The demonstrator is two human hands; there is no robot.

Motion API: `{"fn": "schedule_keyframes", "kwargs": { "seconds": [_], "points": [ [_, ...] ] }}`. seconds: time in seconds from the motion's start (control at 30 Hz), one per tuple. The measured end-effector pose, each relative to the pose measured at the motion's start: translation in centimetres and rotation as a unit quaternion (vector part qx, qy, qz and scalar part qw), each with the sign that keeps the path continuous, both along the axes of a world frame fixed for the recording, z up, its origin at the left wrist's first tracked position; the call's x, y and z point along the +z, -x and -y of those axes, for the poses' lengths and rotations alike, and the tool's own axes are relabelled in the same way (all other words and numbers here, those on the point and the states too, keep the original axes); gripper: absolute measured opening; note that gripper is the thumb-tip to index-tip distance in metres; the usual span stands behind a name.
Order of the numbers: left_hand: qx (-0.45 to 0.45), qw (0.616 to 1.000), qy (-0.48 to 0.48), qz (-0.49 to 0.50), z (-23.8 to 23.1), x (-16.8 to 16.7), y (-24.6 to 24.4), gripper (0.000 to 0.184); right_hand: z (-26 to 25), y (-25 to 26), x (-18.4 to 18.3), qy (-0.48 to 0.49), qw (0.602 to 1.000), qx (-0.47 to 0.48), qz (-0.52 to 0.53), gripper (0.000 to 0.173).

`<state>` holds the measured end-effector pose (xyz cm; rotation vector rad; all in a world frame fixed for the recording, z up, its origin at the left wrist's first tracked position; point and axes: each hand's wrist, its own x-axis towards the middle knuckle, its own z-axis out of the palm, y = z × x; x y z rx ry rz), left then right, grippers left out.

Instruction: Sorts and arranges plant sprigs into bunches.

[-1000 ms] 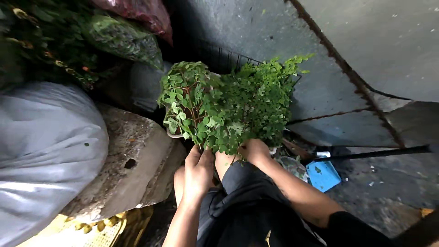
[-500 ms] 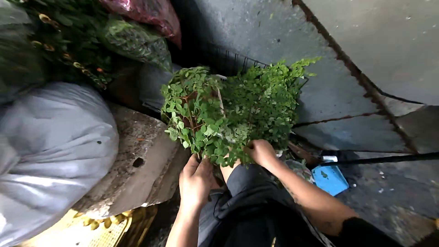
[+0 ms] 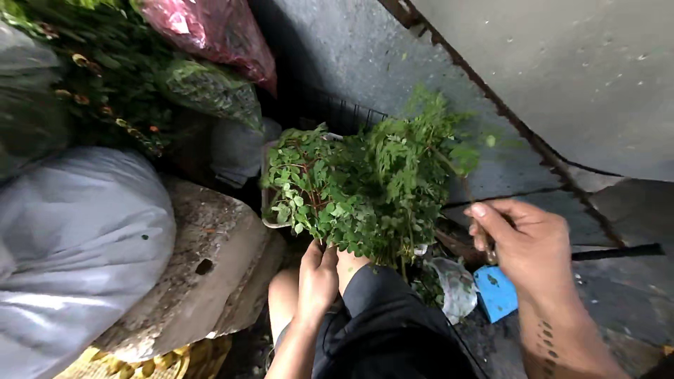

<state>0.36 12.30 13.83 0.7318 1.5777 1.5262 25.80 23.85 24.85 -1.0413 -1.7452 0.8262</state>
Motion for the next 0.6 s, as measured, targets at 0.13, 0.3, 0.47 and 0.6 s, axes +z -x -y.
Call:
{"fn": "schedule_keyframes", "kwargs": {
  "seconds": [0.13, 0.3, 0.47, 0.6],
  "points": [
    [0.001, 0.999, 0.019, -0.032, -0.1, -0.9, 0.1, 0.014, -2.0, 0.3, -2.3, 0.018, 0.998, -0.009, -0.067, 0.014],
    [0.002, 1.000, 0.012, 0.017, 0.1, 0.0, -0.1, 0.015, -3.9, 2.6, -7.6, 0.234, 0.918, 0.136, 0.291, 0.036],
    [0.032, 0.997, 0.013, 0.072, 1.8, 0.7, 0.3, 0.015, -4.3, 2.0, -11.2, 0.223, 0.889, 0.060, 0.395, 0.045],
    [0.042, 0.994, 0.016, 0.102, 1.6, 1.5, 0.5, 0.017, -5.2, 1.9, -13.1, 0.279, 0.854, 0.076, 0.432, 0.048]
  ]
}}
